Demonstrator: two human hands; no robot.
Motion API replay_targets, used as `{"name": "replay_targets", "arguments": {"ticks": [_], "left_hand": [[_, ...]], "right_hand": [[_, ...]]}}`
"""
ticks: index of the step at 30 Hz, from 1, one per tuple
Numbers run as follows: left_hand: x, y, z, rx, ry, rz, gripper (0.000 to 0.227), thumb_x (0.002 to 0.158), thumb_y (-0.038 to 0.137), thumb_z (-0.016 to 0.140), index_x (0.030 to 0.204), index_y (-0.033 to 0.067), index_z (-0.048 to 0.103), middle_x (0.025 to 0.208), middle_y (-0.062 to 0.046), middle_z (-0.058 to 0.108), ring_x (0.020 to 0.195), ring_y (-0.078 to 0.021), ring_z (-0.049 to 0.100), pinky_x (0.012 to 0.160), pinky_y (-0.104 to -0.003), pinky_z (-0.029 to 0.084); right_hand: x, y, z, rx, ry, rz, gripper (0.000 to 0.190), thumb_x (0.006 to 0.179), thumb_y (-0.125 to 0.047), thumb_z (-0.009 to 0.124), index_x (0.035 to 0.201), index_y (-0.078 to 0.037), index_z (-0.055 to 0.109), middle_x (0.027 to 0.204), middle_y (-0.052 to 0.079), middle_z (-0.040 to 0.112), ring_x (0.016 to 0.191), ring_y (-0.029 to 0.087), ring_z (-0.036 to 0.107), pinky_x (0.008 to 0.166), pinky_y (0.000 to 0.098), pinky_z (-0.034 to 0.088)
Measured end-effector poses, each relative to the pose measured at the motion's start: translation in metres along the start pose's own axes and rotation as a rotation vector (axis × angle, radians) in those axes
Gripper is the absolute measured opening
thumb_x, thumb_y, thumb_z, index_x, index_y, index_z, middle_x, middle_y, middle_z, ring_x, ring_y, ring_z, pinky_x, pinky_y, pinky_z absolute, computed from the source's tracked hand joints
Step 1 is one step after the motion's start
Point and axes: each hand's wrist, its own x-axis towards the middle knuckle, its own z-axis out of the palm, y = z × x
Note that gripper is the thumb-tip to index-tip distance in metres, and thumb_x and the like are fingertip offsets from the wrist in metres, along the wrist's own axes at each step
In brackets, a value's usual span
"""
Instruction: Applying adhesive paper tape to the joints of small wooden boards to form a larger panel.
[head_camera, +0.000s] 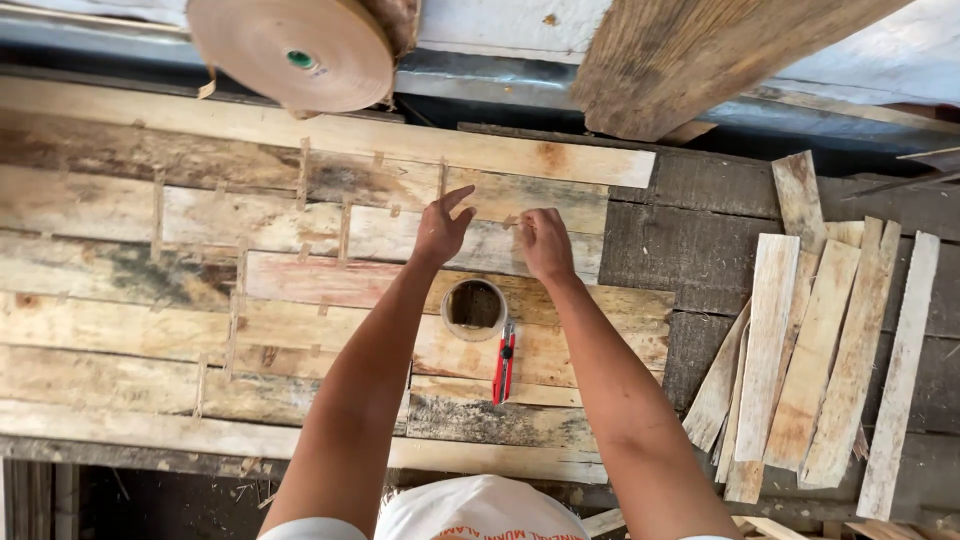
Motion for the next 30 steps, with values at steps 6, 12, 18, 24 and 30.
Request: {"name": "replay_targets", "arguments": {"ticks": [6, 12, 18, 24, 30], "left_hand": [[-0.046, -0.021, 0.008, -0.135, 0.273, 0.029, 0.021, 0.093, 0.009, 0.069, 0.113, 0.0037, 0.076, 0.091, -0.013, 0.077, 0.084, -0.021, 0.074, 0.081, -0.032, 0.058], [-0.123, 0.017, -0.01, -0.127, 0.343, -0.082, 0.016, 0.095, 0.017, 0.075, 0.097, 0.0018, 0.069, 0.078, -0.012, 0.072, 0.069, -0.0217, 0.067, 0.064, -0.033, 0.052], [-0.186, -0.058, -0.013, 0.149, 0.505, -0.078, 0.01, 0.1, 0.014, 0.065, 0.104, 0.0064, 0.069, 0.094, -0.013, 0.071, 0.091, -0.0303, 0.067, 0.084, -0.043, 0.052], [-0.216, -0.058, -0.021, 0.339, 0.31, -0.11, 0.028, 0.097, 0.017, 0.059, 0.123, 0.0109, 0.068, 0.127, -0.012, 0.065, 0.122, -0.0338, 0.057, 0.1, -0.049, 0.044], [-0.22, -0.086, -0.005, 0.478, 0.187, -0.05, 0.041, 0.095, 0.018, 0.061, 0.136, 0.0127, 0.06, 0.145, -0.011, 0.051, 0.136, -0.035, 0.045, 0.106, -0.053, 0.039]], "right_hand": [[-0.044, -0.016, -0.012, -0.044, 0.125, -0.18, 0.024, 0.092, -0.015, 0.075, 0.11, -0.002, 0.067, 0.109, 0.017, 0.068, 0.101, 0.035, 0.066, 0.087, 0.0437, 0.053], [-0.095, -0.029, -0.02, 0.127, 0.112, 0.124, 0.016, 0.094, -0.017, 0.074, 0.095, -0.002, 0.069, 0.092, 0.012, 0.073, 0.077, 0.023, 0.071, 0.071, 0.0349, 0.056], [-0.129, -0.022, -0.02, 0.028, 0.076, 0.032, 0.018, 0.096, -0.02, 0.074, 0.099, -0.002, 0.07, 0.09, 0.011, 0.074, 0.08, 0.022, 0.069, 0.074, 0.0366, 0.055], [-0.143, -0.034, 0.004, 0.129, -0.088, 0.082, 0.047, 0.097, -0.028, 0.068, 0.134, -0.001, 0.056, 0.095, 0.008, 0.072, 0.077, 0.018, 0.068, 0.067, 0.034, 0.057], [-0.147, -0.034, 0.02, 0.195, -0.166, 0.289, 0.033, 0.102, -0.028, 0.063, 0.123, -0.003, 0.07, 0.081, 0.007, 0.07, 0.067, 0.016, 0.068, 0.064, 0.0332, 0.055]]}}
